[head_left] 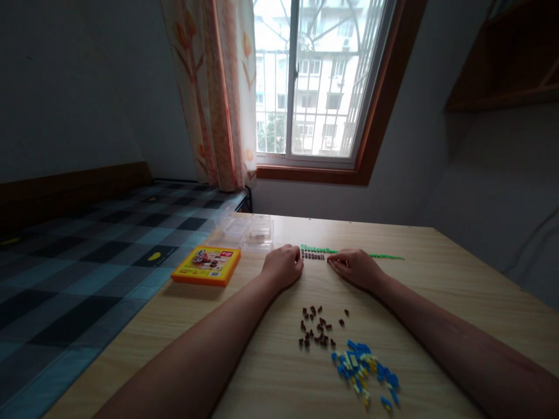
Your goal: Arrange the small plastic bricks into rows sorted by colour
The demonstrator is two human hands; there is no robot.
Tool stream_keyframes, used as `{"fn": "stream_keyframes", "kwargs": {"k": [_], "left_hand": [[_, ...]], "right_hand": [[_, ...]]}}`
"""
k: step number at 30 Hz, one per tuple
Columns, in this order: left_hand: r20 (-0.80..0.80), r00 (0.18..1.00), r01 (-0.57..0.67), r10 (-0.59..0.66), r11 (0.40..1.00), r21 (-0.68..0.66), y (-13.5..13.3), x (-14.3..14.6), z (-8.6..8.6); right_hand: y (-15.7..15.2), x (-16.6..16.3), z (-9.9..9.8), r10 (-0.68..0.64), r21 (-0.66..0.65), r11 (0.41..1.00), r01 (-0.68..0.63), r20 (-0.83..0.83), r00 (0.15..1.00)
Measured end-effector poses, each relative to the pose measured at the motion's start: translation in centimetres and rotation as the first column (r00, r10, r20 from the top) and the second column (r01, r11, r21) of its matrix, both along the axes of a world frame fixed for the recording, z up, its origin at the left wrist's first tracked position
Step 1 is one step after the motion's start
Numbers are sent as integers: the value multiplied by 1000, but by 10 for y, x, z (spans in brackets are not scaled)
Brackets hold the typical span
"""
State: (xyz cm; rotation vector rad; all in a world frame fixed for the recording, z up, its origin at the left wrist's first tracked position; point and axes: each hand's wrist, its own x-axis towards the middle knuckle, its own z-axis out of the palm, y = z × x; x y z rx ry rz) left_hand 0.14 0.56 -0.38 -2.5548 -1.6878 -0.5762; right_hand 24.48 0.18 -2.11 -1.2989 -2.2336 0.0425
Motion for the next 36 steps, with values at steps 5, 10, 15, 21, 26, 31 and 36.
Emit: {"fn": "stream_keyframes", "kwargs": {"k": [5, 10, 15, 21, 26, 31, 36], "left_hand": [[-4, 1000, 4, -4, 1000, -15, 0, 0, 1], [3, 1000, 8, -8, 1000, -5, 0, 0, 0], [0, 1000, 3, -3, 1000, 2, 0, 0, 0], [-7, 1000, -2, 2, 1000, -18, -1, 1, 2], [-7, 1000, -1, 1, 1000, -7, 0, 1, 1], [-6, 1000, 1, -1, 1000, 1, 1, 0, 0], [-7, 1000, 1, -1, 1000, -2, 0, 0, 0]], "right_hand": [[3, 2, -1, -19, -22, 1000, 20, 59, 998], [3, 0, -2, -89, -6, 996, 89, 26, 996], [0, -5, 0, -114, -6, 993, 114, 40, 993], [-5, -11, 3, -130, -21, 991, 131, 78, 988], [-5, -11, 4, -120, -42, 992, 123, 68, 990], [-3, -9, 3, -89, -38, 995, 91, 61, 994], [-4, -10, 3, -100, -33, 994, 103, 86, 991]]}}
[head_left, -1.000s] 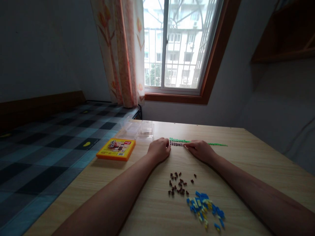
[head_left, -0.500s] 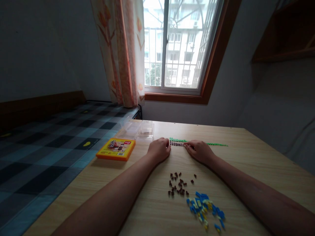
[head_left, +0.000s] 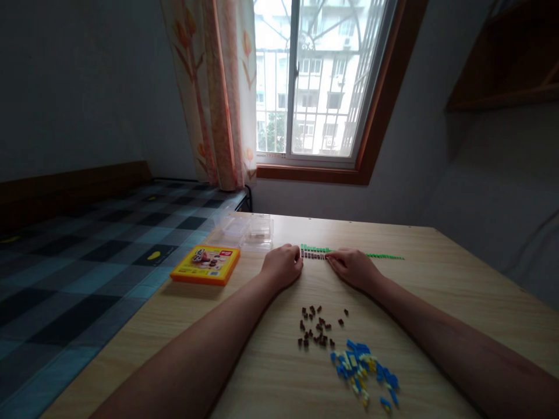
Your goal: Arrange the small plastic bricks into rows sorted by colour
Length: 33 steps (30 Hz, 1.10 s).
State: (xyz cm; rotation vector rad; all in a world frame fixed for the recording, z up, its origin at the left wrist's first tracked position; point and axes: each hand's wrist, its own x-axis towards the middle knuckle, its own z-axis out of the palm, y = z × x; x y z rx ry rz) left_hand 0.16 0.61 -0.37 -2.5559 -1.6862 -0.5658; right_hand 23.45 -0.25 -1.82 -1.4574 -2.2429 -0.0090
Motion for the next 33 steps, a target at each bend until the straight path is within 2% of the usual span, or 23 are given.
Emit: {"fn": "stream_keyframes", "kwargs": {"k": [15, 22, 29, 31, 33], "left_hand": [[-3, 1000, -14, 14, 999, -37, -3, 1, 5], [-8, 1000, -4, 4, 1000, -12, -1, 0, 2], [-12, 1000, 0, 0, 1000, -17, -1, 0, 2], [-12, 1000, -2, 2, 1000, -23, -2, 1, 2], [-12, 1000, -1, 1, 1000, -22, -2, 1, 3]], "right_hand": [[-3, -2, 3, -28, -31, 999, 27, -13, 1000], [-3, -3, 4, -19, -33, 999, 19, -8, 1000], [-1, -2, 2, 45, 2, 999, -45, -122, 991], [-1, 0, 4, 86, -55, 994, -97, -188, 978], [-1, 2, 9, 134, -186, 965, -186, -264, 955]]}}
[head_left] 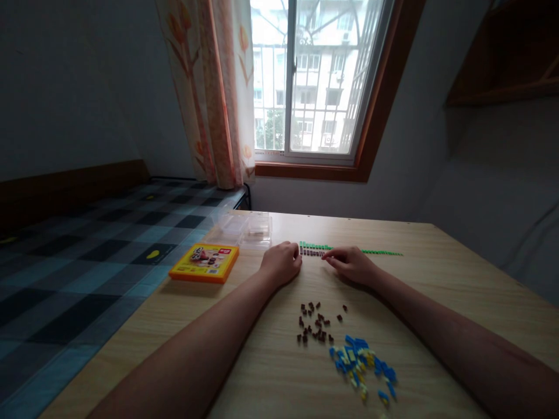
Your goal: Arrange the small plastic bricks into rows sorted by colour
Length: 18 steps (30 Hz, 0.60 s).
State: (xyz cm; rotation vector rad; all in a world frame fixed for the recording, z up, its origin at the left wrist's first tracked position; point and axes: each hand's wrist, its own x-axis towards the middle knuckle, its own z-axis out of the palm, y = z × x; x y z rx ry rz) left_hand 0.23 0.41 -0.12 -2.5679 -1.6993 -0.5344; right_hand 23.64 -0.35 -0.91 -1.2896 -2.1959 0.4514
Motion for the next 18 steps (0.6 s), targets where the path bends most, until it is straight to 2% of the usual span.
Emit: {"fn": "stream_keyframes", "kwargs": {"k": [2, 4, 6, 13, 15, 18], "left_hand": [[0, 1000, 3, -3, 1000, 5, 0, 0, 0], [0, 1000, 4, -4, 1000, 11, 0, 0, 0], [2, 1000, 3, -3, 1000, 12, -1, 0, 1], [4, 1000, -12, 12, 999, -31, -3, 1, 5], [5, 1000, -15, 15, 999, -34, -3, 1, 5], [1, 1000, -13, 13, 1000, -28, -2, 1, 4]], "right_hand": [[-1, 2, 7, 106, -217, 969, -114, -46, 993], [-3, 4, 15, 204, -430, 878, -208, -56, 977], [-6, 6, 24, 292, -552, 793, -256, -23, 956], [-16, 8, 45, 520, -665, 637, -391, -4, 854], [-17, 9, 46, 555, -672, 617, -410, 2, 832], [-16, 10, 45, 584, -654, 630, -418, 45, 810]]}}
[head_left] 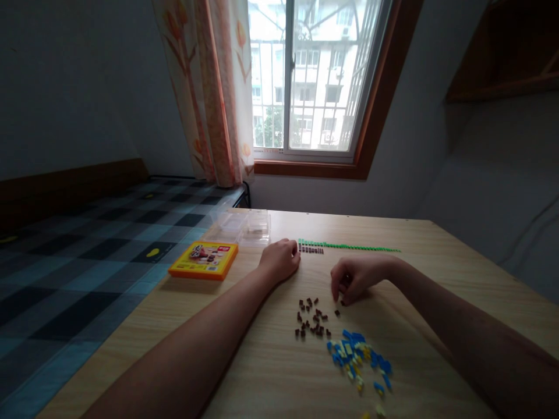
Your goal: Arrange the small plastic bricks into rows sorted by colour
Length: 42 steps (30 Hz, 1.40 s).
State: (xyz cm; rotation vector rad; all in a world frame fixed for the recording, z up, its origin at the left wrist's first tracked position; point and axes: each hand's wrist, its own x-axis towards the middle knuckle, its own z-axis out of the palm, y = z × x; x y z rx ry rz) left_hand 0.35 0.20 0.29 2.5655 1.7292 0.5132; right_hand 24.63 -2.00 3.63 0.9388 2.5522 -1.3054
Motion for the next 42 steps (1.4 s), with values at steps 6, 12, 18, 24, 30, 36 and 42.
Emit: {"fn": "stream_keyframes", "kwargs": {"k": [6, 12, 18, 24, 30, 36, 42], "left_hand": [[-3, 1000, 3, -3, 1000, 13, 0, 0, -1], [0, 1000, -15, 15, 1000, -6, 0, 1, 0], [-9, 1000, -4, 4, 1000, 26, 1, 0, -2], [-4, 1000, 3, -3, 1000, 19, 2, 1, -2], [-4, 1000, 11, -11, 999, 32, 3, 0, -5], [-17, 1000, 15, -15, 999, 45, 4, -1, -6], [-21, 1000, 18, -16, 997, 77, 4, 0, -7]], "right_hand": [[1, -2, -2, 13, 69, 998, -13, 4, 1000], [0, -5, -3, -45, 71, 997, 45, 11, 999], [2, -3, -3, -89, 40, 995, 89, -16, 996], [-3, -13, -4, -125, 183, 977, 114, 52, 991], [-24, -40, -6, -256, 528, 836, 150, 132, 958], [-39, -67, -13, -462, 669, 703, 241, 172, 870], [-42, -71, -7, -444, 605, 760, 237, 219, 869]]}}
